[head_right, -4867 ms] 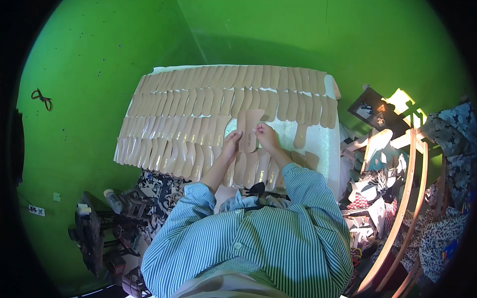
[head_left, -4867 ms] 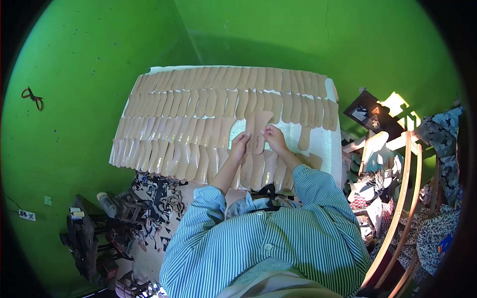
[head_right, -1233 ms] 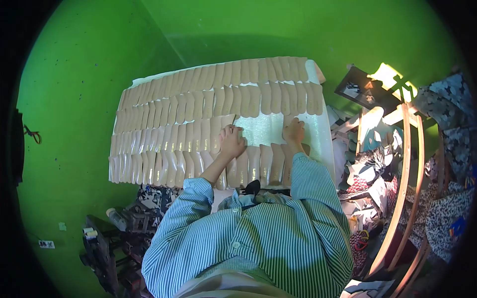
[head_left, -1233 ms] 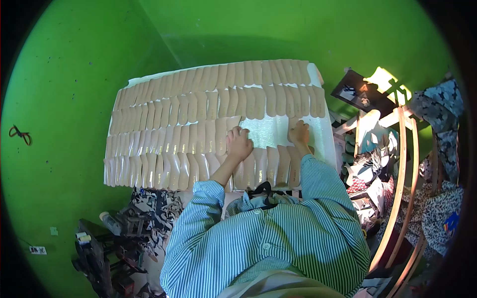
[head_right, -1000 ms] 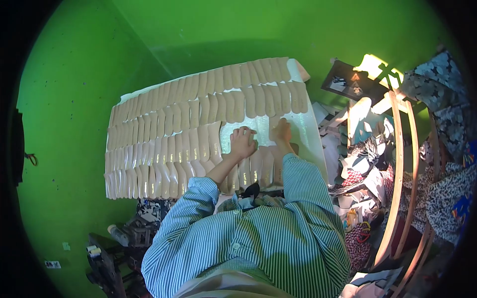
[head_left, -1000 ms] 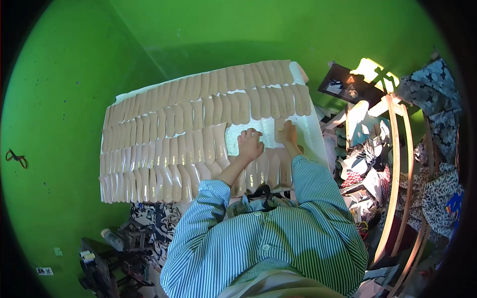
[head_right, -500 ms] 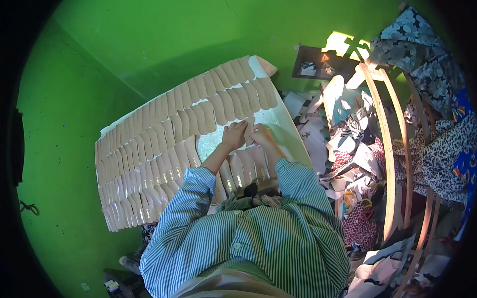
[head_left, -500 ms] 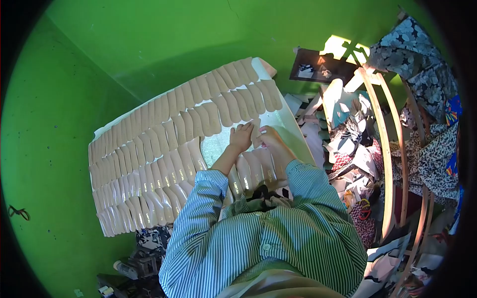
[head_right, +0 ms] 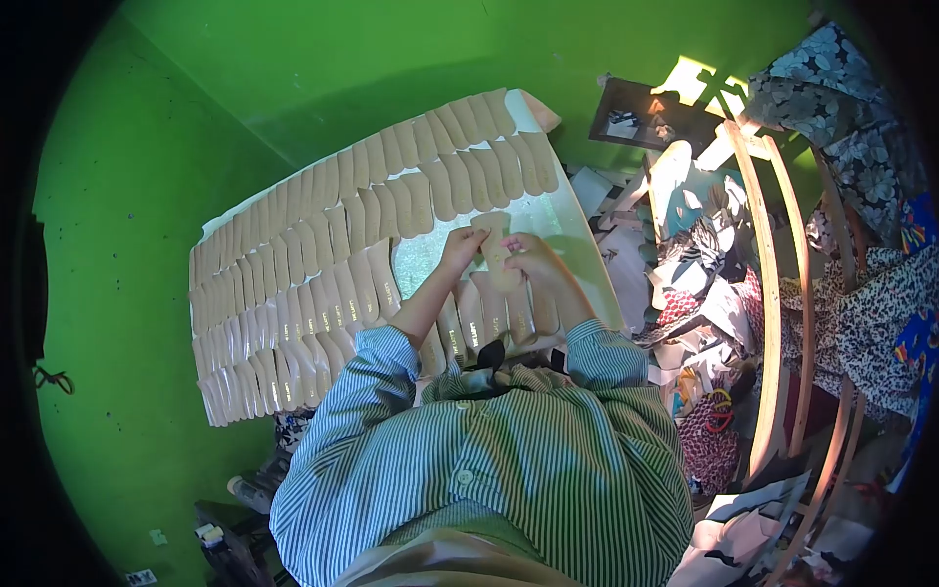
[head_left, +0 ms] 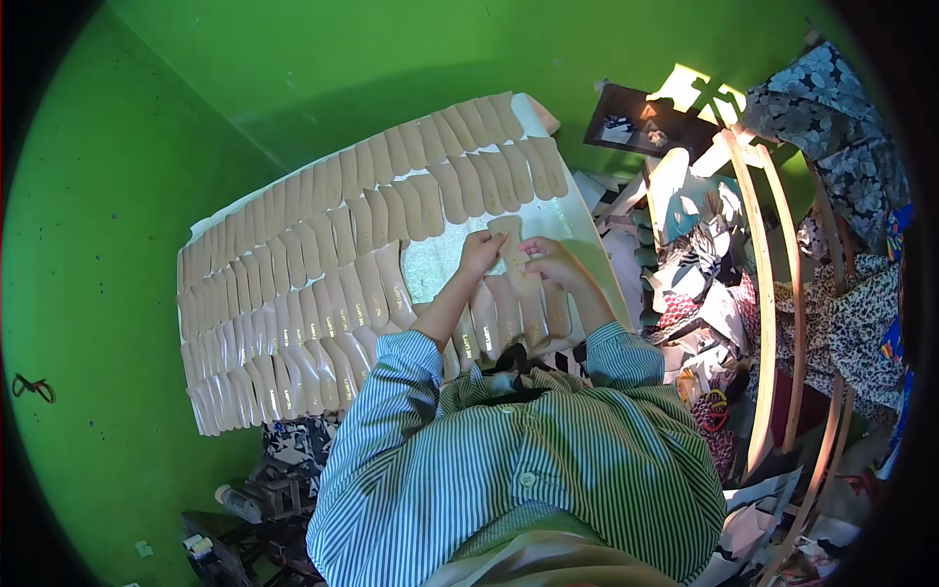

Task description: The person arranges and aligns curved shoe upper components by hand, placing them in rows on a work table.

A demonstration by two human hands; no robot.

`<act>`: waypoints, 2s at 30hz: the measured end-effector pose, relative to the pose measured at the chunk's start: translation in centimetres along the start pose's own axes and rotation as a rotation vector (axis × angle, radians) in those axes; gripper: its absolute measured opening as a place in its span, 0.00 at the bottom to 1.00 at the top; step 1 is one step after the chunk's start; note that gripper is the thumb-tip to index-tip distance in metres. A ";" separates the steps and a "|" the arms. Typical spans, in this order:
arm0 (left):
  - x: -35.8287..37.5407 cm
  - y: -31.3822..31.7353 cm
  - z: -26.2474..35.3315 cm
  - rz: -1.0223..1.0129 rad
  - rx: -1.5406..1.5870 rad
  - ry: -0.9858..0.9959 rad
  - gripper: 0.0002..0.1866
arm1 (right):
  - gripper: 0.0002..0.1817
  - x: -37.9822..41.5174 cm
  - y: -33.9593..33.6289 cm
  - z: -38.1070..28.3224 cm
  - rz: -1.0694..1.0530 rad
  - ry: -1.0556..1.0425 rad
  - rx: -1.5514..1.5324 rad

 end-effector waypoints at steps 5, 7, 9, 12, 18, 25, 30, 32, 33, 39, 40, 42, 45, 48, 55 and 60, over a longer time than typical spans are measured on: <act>0.8 -0.2 -0.2 0.010 0.319 0.144 0.13 | 0.17 -1.1 0.1 2.2 0.035 0.049 -0.021; 0.6 -0.4 -0.9 0.007 0.291 0.145 0.13 | 0.15 -0.8 0.5 2.0 0.070 0.041 0.017; 1.0 -0.5 -1.2 0.014 0.265 0.144 0.13 | 0.14 -1.0 1.0 2.1 0.096 0.032 0.059; 2.1 -1.7 -1.1 0.100 0.463 0.170 0.12 | 0.11 -2.2 2.6 2.2 0.029 -0.017 0.142; 4.0 -8.7 -3.6 0.389 0.476 0.204 0.15 | 0.09 -4.5 7.0 0.9 -0.047 -0.023 0.136; 5.4 -12.6 -7.6 0.547 0.479 0.163 0.10 | 0.08 -6.2 11.2 -0.1 -0.126 -0.045 0.169; 5.1 -11.7 -7.9 0.502 0.362 0.175 0.10 | 0.10 -7.6 12.1 -0.1 -0.129 -0.056 0.174; 4.9 -11.0 -7.5 0.483 0.351 0.167 0.10 | 0.10 -8.1 11.6 -0.1 -0.049 -0.073 0.149; 4.6 -10.5 -7.2 0.467 0.366 0.161 0.10 | 0.10 -8.3 11.4 -0.2 -0.043 -0.077 0.149; 2.0 -8.0 -6.2 0.391 0.376 0.173 0.11 | 0.10 -9.3 9.2 0.0 0.004 -0.105 0.175; 1.8 -7.9 -6.4 0.397 0.365 0.161 0.12 | 0.09 -9.4 9.1 0.1 0.002 -0.103 0.171; 2.4 -8.3 -6.6 0.413 0.353 0.136 0.12 | 0.09 -9.6 9.6 0.3 -0.013 -0.093 0.167; 4.7 -10.6 -5.6 0.505 0.151 0.143 0.12 | 0.08 -10.4 11.5 0.8 -0.065 -0.083 0.203; 6.3 -12.9 -7.1 0.591 -0.096 0.079 0.12 | 0.07 -12.0 14.2 2.0 -0.138 -0.155 0.126; 9.9 -13.8 -6.7 0.366 -0.838 0.270 0.20 | 0.04 -11.9 16.0 2.6 -0.017 -0.164 0.250; 10.8 -13.5 -6.0 0.238 -0.937 0.279 0.27 | 0.03 -11.5 16.0 3.3 -0.023 -0.118 0.281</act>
Point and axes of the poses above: each hand's wrist, its own x-axis away from the middle knuckle, its own y-axis out of the palm, z = x × y, the point moved 4 cm from there along -x, towards the middle knuckle, and after that the axes turned 6 degrees about z, right-handed, at the moved point
